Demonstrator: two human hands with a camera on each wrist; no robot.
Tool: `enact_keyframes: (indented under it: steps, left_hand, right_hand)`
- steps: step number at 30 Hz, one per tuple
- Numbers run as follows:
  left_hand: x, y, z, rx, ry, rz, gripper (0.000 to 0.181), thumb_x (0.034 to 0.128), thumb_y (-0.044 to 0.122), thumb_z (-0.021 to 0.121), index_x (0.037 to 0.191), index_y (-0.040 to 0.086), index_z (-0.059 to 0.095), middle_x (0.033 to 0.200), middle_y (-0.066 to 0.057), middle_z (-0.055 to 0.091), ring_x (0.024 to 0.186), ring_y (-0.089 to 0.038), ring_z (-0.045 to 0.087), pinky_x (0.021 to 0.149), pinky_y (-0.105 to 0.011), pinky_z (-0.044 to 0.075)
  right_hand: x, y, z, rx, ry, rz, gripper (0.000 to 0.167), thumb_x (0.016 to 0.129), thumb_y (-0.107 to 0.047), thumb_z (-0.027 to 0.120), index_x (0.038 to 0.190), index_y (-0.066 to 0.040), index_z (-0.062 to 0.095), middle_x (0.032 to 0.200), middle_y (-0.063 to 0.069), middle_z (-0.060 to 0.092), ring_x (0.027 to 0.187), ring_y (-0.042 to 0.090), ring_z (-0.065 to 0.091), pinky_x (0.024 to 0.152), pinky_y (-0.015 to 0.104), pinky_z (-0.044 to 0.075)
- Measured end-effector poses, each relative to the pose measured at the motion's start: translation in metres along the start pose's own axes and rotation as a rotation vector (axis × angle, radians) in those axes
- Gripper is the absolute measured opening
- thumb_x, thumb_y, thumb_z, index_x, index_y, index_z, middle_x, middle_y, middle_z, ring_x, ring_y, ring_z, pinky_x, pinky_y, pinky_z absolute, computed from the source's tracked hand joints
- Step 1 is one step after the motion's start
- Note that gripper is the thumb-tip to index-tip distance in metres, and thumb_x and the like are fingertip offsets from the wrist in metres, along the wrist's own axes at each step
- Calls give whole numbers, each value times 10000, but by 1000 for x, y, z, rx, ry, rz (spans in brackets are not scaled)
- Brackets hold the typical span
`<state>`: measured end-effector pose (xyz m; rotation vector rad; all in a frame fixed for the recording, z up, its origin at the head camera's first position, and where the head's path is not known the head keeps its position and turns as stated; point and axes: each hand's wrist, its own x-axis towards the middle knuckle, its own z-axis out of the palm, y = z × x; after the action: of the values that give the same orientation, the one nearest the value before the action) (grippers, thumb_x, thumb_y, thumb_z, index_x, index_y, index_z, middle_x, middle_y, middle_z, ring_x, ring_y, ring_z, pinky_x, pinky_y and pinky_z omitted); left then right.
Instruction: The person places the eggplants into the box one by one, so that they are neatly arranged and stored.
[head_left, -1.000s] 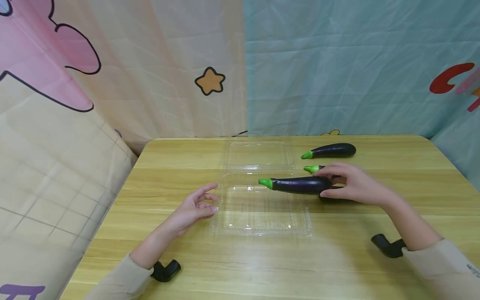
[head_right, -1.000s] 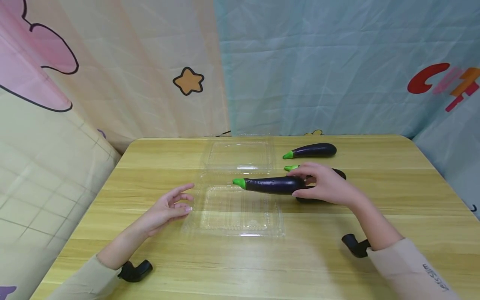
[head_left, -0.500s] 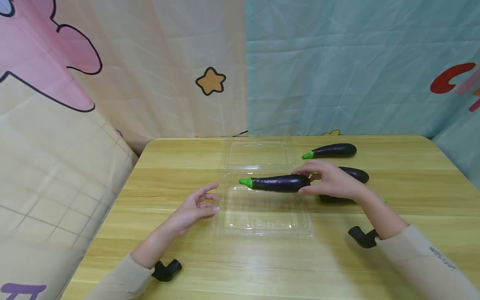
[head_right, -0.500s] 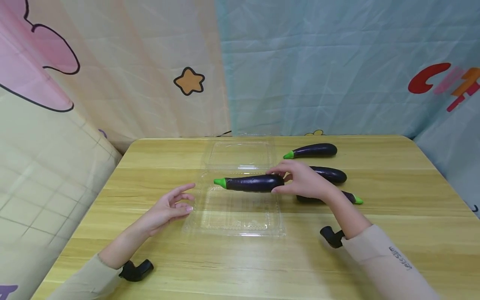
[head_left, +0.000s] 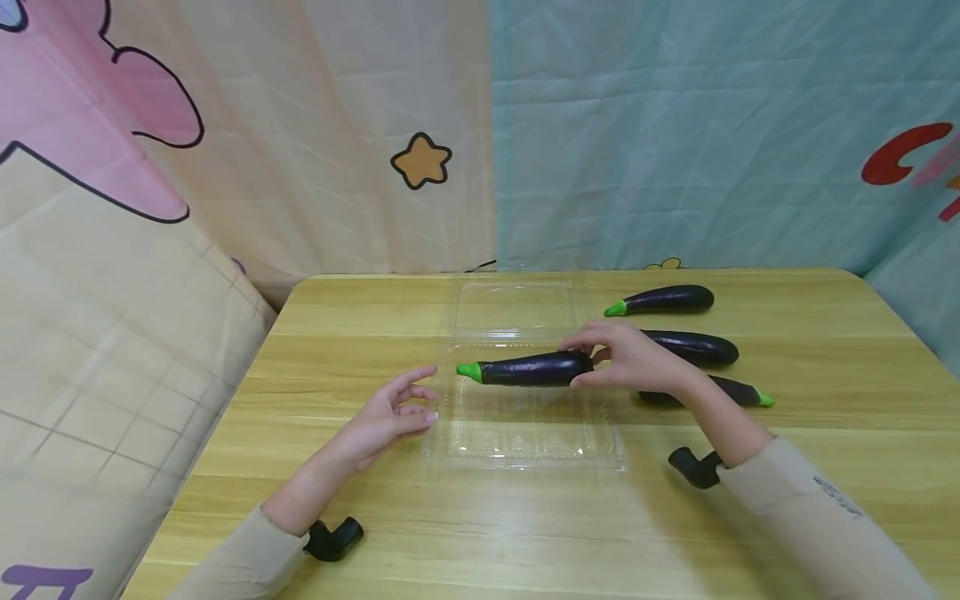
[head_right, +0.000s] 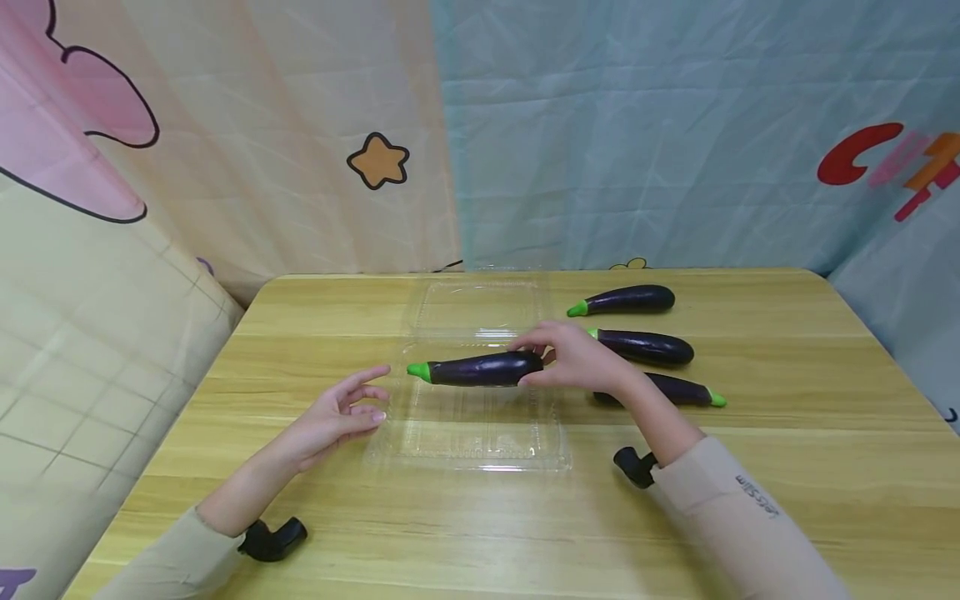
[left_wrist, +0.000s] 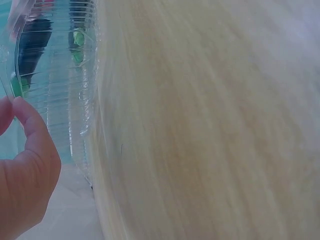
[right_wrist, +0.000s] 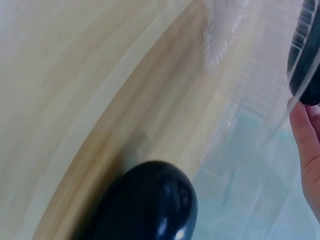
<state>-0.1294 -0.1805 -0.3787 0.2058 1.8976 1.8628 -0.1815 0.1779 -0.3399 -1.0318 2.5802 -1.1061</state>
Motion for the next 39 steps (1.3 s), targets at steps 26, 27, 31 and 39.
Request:
enact_keyframes:
  steps: [26,27,31,39]
  left_hand:
    - [1,-1,-1,-3,-11,5,711,862,7,618,1460,40,235,1169,-113,439,906,-151,529,798,-260,509]
    - [1,-1,-1,-1,-12,7,713,861,10,619,1459,36,232,1169,-113,439,906,-150,529,798,-259,508]
    - [1,-1,-2,2,-15,11,718,861,16,622,1459,28,225,1172,-122,435,904,-146,529,802,-259,507]
    - [1,-1,-1,0,-15,12,713,863,6,615,1460,27,225,1193,-153,423,895,-143,531,801,-255,507]
  right_hand:
    - [17,-4,25,-234,-55,22,427,776,-205,758,1163,-67,644,1051,73,618,880,200,573,701,281,521]
    - [17,-4,25,-250,-52,18,424,773,-205,760,1157,-67,648,1044,72,622,862,194,573,690,280,514]
    - [19,-4,27,-311,-42,0,411,763,-214,767,1132,-68,660,1007,65,637,778,165,555,641,276,478]
    - [21,-3,33,-415,-23,10,408,734,-232,789,1091,-71,676,969,53,658,715,140,537,619,291,458]
